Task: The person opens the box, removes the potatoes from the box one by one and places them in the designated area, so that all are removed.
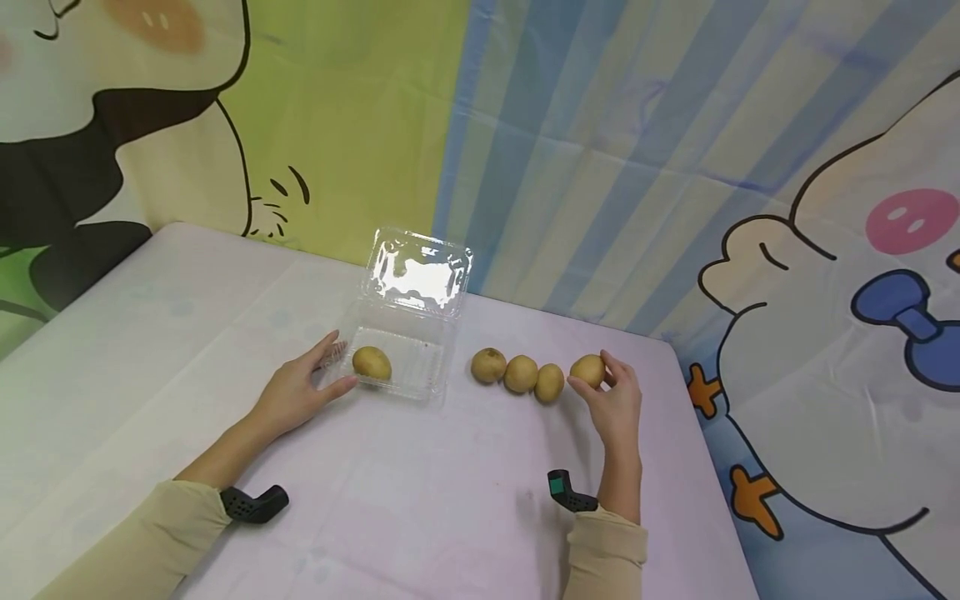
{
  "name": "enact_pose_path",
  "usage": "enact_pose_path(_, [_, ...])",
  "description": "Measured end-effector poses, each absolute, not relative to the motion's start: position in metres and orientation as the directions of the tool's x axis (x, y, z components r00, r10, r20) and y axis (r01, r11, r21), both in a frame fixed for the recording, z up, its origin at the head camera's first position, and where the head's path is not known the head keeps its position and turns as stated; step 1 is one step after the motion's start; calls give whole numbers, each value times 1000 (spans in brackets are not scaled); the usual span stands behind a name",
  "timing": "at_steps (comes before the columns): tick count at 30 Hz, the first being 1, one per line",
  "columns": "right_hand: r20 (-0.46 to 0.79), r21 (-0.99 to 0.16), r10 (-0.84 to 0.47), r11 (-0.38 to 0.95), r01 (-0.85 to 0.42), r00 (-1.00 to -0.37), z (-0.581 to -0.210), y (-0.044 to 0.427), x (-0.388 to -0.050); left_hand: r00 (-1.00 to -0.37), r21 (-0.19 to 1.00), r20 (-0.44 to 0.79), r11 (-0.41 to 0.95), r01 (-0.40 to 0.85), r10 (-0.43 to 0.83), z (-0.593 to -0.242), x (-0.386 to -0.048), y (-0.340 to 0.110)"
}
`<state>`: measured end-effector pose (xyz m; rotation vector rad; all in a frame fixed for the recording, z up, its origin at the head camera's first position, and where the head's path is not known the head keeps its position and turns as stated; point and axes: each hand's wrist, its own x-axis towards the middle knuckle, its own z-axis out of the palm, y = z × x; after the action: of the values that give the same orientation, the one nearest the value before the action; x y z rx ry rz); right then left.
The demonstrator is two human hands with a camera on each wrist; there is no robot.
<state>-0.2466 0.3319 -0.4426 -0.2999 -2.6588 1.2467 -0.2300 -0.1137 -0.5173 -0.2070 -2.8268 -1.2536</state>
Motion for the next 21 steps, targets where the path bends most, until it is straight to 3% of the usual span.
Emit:
enact_pose_path(14, [-78,-786,290,571,238,-954,-483,351,-253,-990,746,96,652,138,100,-522,-230,-113])
enact_pose_path(21, [-78,-805,281,549,227,-956,-493,354,-256,-989,740,109,656,150,103,-519,-230,-113])
